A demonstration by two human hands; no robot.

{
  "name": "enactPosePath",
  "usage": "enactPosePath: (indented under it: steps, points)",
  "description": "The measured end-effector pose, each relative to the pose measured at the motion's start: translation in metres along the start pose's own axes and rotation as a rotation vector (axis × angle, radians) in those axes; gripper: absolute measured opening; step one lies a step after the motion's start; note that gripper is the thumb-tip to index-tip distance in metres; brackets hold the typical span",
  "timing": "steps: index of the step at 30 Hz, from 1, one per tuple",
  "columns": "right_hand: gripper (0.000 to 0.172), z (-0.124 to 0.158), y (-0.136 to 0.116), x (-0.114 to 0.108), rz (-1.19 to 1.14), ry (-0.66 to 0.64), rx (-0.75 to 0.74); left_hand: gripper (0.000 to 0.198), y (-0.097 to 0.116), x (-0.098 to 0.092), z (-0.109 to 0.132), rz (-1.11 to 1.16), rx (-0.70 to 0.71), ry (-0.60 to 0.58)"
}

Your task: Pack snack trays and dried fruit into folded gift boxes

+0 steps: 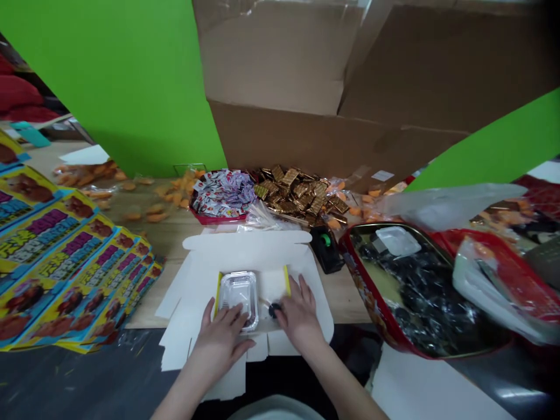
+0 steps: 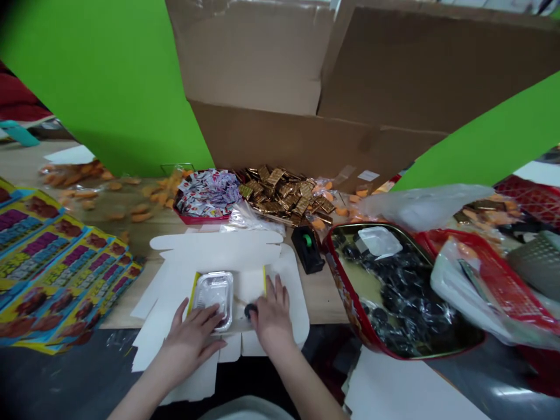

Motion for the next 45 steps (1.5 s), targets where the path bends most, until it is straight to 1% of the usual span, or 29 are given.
enactPosePath:
  steps: [1,2,4,6,7,8,9,10,12,13,14,15,16,17,19,21,23,24,26,28,29,31,34,36,40,42,45]
  points:
    - [0.016,-0.001,0.002,0.003,0.013,-0.006,-0.022,0.044,-0.002,0.000,0.002,-0.001,0.031,0.018]
    - [0.022,-0.003,0.008,-0.001,0.005,0.013,-0.046,0.046,-0.005,0.000,0.004,-0.006,0.058,0.048]
    - [0.024,-0.014,0.027,-0.022,-0.047,0.137,-0.043,0.049,-0.009,0.002,0.011,-0.008,0.061,0.149]
    - [0.019,-0.033,0.050,-0.049,-0.071,0.294,0.029,0.055,-0.013,0.008,0.019,0.046,-0.030,0.267]
    - [0.018,-0.046,0.062,-0.059,-0.064,0.347,0.065,0.057,-0.015,0.013,0.022,0.124,-0.103,0.326]
    - [0.018,-0.062,0.072,-0.066,-0.045,0.376,0.086,0.058,-0.017,0.019,0.025,0.240,-0.188,0.396]
    - [0.019,-0.080,0.082,-0.069,-0.018,0.376,0.085,0.058,-0.021,0.025,0.026,0.388,-0.287,0.479]
    - [0.020,-0.100,0.090,-0.067,0.013,0.356,0.063,0.056,-0.027,0.030,0.027,0.549,-0.405,0.574]
    - [0.022,-0.146,0.099,-0.054,0.077,0.289,-0.026,0.054,-0.044,0.037,0.024,0.793,-0.664,0.777]
    - [0.023,-0.170,0.100,-0.043,0.115,0.249,-0.081,0.053,-0.056,0.037,0.020,0.838,-0.765,0.856]
    - [0.026,-0.193,0.100,-0.031,0.162,0.209,-0.131,0.053,-0.069,0.033,0.015,0.830,-0.827,0.900]
    - [0.030,-0.216,0.098,-0.019,0.218,0.167,-0.169,0.051,-0.084,0.027,0.007,0.785,-0.842,0.910]
    - [0.035,-0.237,0.094,-0.008,0.285,0.121,-0.190,0.047,-0.100,0.018,-0.003,0.713,-0.810,0.885]
    - [0.041,-0.255,0.091,0.003,0.355,0.073,-0.194,0.042,-0.115,0.007,-0.016,0.644,-0.756,0.834]
    - [0.049,-0.282,0.086,0.020,0.461,-0.016,-0.173,0.038,-0.146,-0.016,-0.048,0.530,-0.643,0.686]
    - [0.047,-0.296,0.083,0.031,0.495,-0.066,-0.153,0.037,-0.176,-0.036,-0.086,0.502,-0.604,0.594]
    - [0.045,-0.301,0.084,0.036,0.489,-0.070,-0.152,0.033,-0.204,-0.048,-0.127,0.492,-0.577,0.512]
    - [0.045,-0.301,0.085,0.037,0.488,-0.070,-0.156,0.032,-0.217,-0.052,-0.147,0.477,-0.570,0.476]
    - [0.047,-0.300,0.088,0.037,0.491,-0.072,-0.165,0.030,-0.239,-0.052,-0.182,0.436,-0.582,0.394]
    - [0.045,-0.300,0.091,0.037,0.496,-0.076,-0.171,0.035,-0.254,-0.047,-0.208,0.383,-0.633,0.309]
    - [0.044,-0.300,0.092,0.037,0.500,-0.078,-0.174,0.039,-0.260,-0.042,-0.217,0.358,-0.664,0.269]
    - [0.043,-0.301,0.093,0.037,0.509,-0.081,-0.177,0.042,-0.267,-0.034,-0.227,0.329,-0.699,0.198]
    - [0.043,-0.303,0.091,0.037,0.519,-0.089,-0.170,0.028,-0.276,-0.029,-0.226,0.336,-0.665,0.137]
    - [0.043,-0.303,0.089,0.037,0.518,-0.084,-0.160,0.024,-0.283,-0.033,-0.219,0.353,-0.642,0.131]
    - [0.042,-0.303,0.087,0.038,0.514,-0.055,-0.149,0.037,-0.301,-0.048,-0.207,0.403,-0.656,0.131]
    - [0.042,-0.302,0.088,0.039,0.514,-0.042,-0.152,0.038,-0.307,-0.051,-0.208,0.434,-0.648,0.080]
    - [0.041,-0.301,0.089,0.041,0.523,-0.023,-0.160,0.036,-0.308,-0.045,-0.216,0.436,-0.635,-0.042]
Point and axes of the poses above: each hand's wrist, its own z-axis away from the middle knuckle, its own x-axis out of the palm, y = z × x, the point moved 1 cm from there along -z, towards the middle knuckle, and after that the axes turned 9 degrees about x, right-handed, at the moved point
